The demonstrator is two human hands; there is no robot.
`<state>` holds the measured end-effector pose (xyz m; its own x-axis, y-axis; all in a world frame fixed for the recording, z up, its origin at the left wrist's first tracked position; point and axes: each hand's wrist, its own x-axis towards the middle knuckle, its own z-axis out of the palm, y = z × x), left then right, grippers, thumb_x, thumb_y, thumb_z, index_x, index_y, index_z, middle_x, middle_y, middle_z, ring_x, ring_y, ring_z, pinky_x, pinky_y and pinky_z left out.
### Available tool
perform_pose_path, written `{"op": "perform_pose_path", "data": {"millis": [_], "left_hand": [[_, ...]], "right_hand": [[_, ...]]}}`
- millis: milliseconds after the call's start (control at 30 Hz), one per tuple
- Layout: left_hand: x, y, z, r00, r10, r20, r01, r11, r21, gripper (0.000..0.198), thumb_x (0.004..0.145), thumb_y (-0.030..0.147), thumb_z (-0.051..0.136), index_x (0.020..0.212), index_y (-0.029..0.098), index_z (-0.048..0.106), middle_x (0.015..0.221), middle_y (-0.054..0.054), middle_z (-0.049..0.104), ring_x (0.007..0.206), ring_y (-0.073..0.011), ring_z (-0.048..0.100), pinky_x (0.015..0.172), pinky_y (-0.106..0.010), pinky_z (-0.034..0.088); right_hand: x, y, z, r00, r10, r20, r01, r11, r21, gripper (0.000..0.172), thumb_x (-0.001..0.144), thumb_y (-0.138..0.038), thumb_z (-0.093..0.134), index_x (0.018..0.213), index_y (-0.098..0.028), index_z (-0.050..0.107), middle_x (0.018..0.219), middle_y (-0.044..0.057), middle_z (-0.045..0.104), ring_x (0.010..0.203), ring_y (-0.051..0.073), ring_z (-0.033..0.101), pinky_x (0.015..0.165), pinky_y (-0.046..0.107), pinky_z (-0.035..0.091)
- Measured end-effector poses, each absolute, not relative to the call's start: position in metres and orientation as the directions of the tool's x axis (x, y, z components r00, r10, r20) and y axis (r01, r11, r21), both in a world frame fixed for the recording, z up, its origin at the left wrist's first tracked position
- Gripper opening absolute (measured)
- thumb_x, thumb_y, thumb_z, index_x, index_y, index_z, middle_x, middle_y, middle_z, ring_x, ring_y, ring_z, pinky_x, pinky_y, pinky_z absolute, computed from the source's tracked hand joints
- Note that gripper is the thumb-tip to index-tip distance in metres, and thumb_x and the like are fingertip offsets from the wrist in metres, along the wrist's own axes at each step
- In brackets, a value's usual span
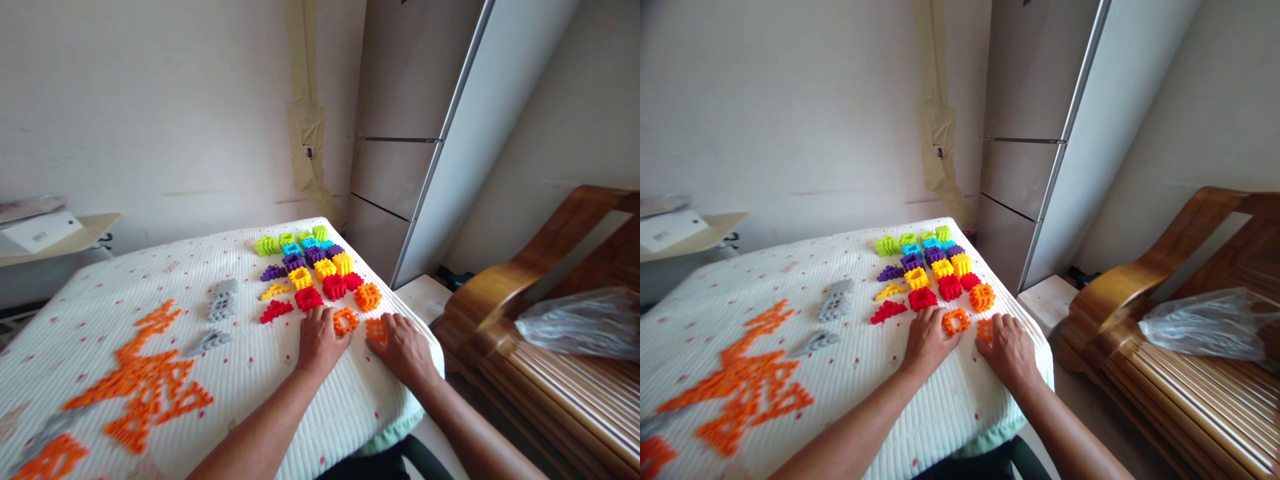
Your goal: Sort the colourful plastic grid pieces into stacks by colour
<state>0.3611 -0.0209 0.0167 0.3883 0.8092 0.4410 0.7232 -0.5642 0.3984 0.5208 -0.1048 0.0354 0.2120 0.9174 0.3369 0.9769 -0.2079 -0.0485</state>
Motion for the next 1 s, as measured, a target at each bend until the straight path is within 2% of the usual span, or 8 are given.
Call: {"op": "perform_pose_path", "data": {"millis": [100, 167, 267, 400, 700, 1000], "left_hand": [[0.361, -0.022, 0.017, 0.383, 0.807, 0.450, 0.721, -0.566, 0.401, 0.036, 0.068, 0.037, 0.066, 0.096, 0.020, 0.053, 0.094, -0.005, 0.057, 0.095, -0.0225, 0.052, 0.081, -0.037, 0.043], [0.360, -0.022, 0.016, 0.381, 0.809, 0.448, 0.717, -0.564, 0.410, 0.034, 0.068, 0.037, 0.065, 0.094, 0.020, 0.053, 0.093, -0.005, 0.057, 0.095, -0.0226, 0.052, 0.082, -0.037, 0.043], [0.360, -0.021, 0.016, 0.384, 0.811, 0.442, 0.714, -0.564, 0.414, 0.030, 0.067, 0.034, 0.064, 0.091, 0.019, 0.052, 0.092, -0.006, 0.056, 0.094, -0.0233, 0.052, 0.082, -0.038, 0.044], [0.359, -0.020, 0.014, 0.383, 0.802, 0.458, 0.710, -0.573, 0.410, 0.029, 0.067, 0.032, 0.064, 0.089, 0.018, 0.051, 0.092, -0.007, 0.056, 0.093, -0.0243, 0.052, 0.084, -0.040, 0.044], [0.356, -0.021, 0.009, 0.385, 0.763, 0.519, 0.649, -0.624, 0.436, 0.045, 0.064, 0.031, 0.068, 0.103, 0.018, 0.048, 0.100, -0.008, 0.055, 0.099, -0.0241, 0.051, 0.089, -0.041, 0.043], [0.356, -0.021, 0.011, 0.373, 0.808, 0.457, 0.709, -0.566, 0.421, 0.035, 0.063, 0.031, 0.069, 0.092, 0.020, 0.053, 0.096, -0.005, 0.053, 0.098, -0.0229, 0.051, 0.088, -0.040, 0.042]], "right_hand": [[0.522, -0.106, 0.035, 0.234, 0.910, 0.341, 0.972, -0.224, -0.069, 0.013, 0.073, -0.030, 0.057, 0.081, -0.020, 0.056, 0.075, 0.006, 0.061, 0.073, 0.022, 0.058, 0.065, 0.030, 0.040], [0.527, -0.109, 0.040, 0.237, 0.904, 0.357, 0.971, -0.206, -0.124, 0.016, 0.074, -0.029, 0.056, 0.086, -0.020, 0.058, 0.077, 0.006, 0.062, 0.074, 0.022, 0.058, 0.066, 0.031, 0.040], [0.536, -0.109, 0.055, 0.215, 0.867, 0.450, 0.968, -0.127, -0.218, 0.023, 0.076, -0.029, 0.054, 0.096, -0.018, 0.060, 0.090, 0.008, 0.065, 0.083, 0.022, 0.059, 0.073, 0.032, 0.042], [0.543, -0.087, 0.068, 0.226, 0.803, 0.552, 0.960, -0.090, -0.263, 0.027, 0.078, -0.030, 0.053, 0.099, -0.016, 0.062, 0.098, 0.010, 0.064, 0.090, 0.023, 0.056, 0.082, 0.034, 0.041], [0.533, -0.045, 0.057, 0.288, 0.826, 0.484, 0.957, -0.229, -0.178, 0.023, 0.079, -0.031, 0.052, 0.092, -0.017, 0.065, 0.088, 0.010, 0.063, 0.086, 0.024, 0.054, 0.074, 0.034, 0.036], [0.533, -0.047, 0.056, 0.290, 0.856, 0.428, 0.957, -0.263, -0.124, 0.022, 0.078, -0.033, 0.055, 0.091, -0.018, 0.063, 0.085, 0.009, 0.062, 0.084, 0.023, 0.054, 0.073, 0.033, 0.033]]}}
